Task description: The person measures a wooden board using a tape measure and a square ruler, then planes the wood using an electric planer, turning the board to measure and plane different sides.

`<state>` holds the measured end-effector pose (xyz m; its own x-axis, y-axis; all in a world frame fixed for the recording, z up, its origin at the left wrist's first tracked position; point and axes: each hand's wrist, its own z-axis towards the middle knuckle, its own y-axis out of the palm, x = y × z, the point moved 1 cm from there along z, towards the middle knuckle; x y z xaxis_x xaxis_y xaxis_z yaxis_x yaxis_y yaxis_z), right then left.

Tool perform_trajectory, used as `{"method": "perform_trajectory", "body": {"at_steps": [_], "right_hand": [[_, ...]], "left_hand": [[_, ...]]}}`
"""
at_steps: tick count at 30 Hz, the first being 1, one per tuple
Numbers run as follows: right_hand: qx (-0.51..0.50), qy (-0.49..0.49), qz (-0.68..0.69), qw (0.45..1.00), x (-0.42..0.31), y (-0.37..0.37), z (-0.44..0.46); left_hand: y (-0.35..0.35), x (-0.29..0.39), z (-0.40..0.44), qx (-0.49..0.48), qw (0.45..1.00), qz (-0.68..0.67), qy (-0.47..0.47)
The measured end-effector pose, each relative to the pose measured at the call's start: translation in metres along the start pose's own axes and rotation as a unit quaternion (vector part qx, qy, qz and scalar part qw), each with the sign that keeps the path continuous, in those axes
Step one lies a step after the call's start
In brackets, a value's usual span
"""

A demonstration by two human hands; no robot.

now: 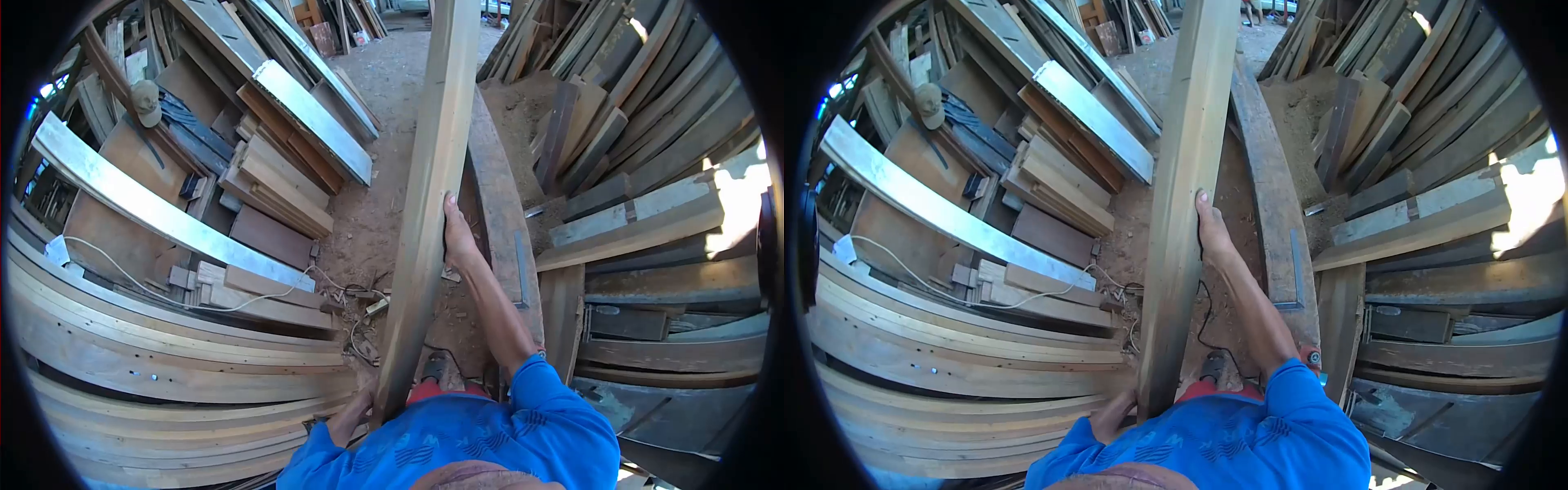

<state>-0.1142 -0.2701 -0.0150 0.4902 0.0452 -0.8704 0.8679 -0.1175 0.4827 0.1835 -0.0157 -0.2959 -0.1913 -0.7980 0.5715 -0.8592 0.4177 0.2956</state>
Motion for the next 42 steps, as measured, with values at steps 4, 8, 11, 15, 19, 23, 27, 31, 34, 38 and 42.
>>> {"method": "perform_trajectory", "body": {"at_steps": [4, 8, 11, 15, 19, 23, 27, 31, 34, 38, 42], "right_hand": [[0.033, -0.006, 0.012, 0.999, 0.024, -0.011, 0.015], [0.098, 0.044, 0.041, 0.993, 0.053, -0.031, 0.035], [0.123, 0.103, 0.075, 0.984, 0.085, -0.054, 0.048], [0.139, 0.158, 0.093, 0.973, 0.125, -0.08, 0.041], [0.166, 0.207, 0.102, 0.959, 0.167, -0.101, 0.034], [0.183, 0.231, 0.122, 0.948, 0.206, -0.119, 0.029], [0.195, 0.244, 0.135, 0.94, 0.259, -0.145, 0.032], [0.159, 0.263, 0.204, 0.929, 0.285, -0.16, 0.031], [0.224, 0.252, 0.137, 0.931, 0.277, -0.158, 0.048], [0.238, 0.268, -0.107, 0.927, 0.273, -0.175, 0.066], [0.159, 0.211, -0.165, 0.95, 0.324, -0.186, -0.011]], "left_hand": [[0.0, -0.006, 0.009, 0.004, 1.0, -0.03, -0.007], [0.003, -0.009, 0.021, 0.019, 0.998, -0.067, 0.01], [0.003, -0.018, 0.022, 0.035, 0.995, -0.096, 0.022], [0.003, -0.036, 0.011, 0.046, 0.992, -0.113, 0.015], [0.001, -0.05, -0.006, 0.056, 0.991, -0.12, 0.0], [-0.001, -0.066, -0.028, 0.068, 0.991, -0.117, -0.021], [-0.001, -0.07, -0.044, 0.072, 0.991, -0.109, -0.039], [0.004, -0.056, -0.036, 0.058, 0.993, -0.098, -0.042], [0.003, -0.029, -0.015, 0.032, 0.995, -0.083, -0.038], [-0.008, 0.027, 0.037, -0.026, 0.998, -0.055, -0.024], [-0.012, 0.096, 0.104, -0.086, 0.995, -0.041, -0.004]]}}
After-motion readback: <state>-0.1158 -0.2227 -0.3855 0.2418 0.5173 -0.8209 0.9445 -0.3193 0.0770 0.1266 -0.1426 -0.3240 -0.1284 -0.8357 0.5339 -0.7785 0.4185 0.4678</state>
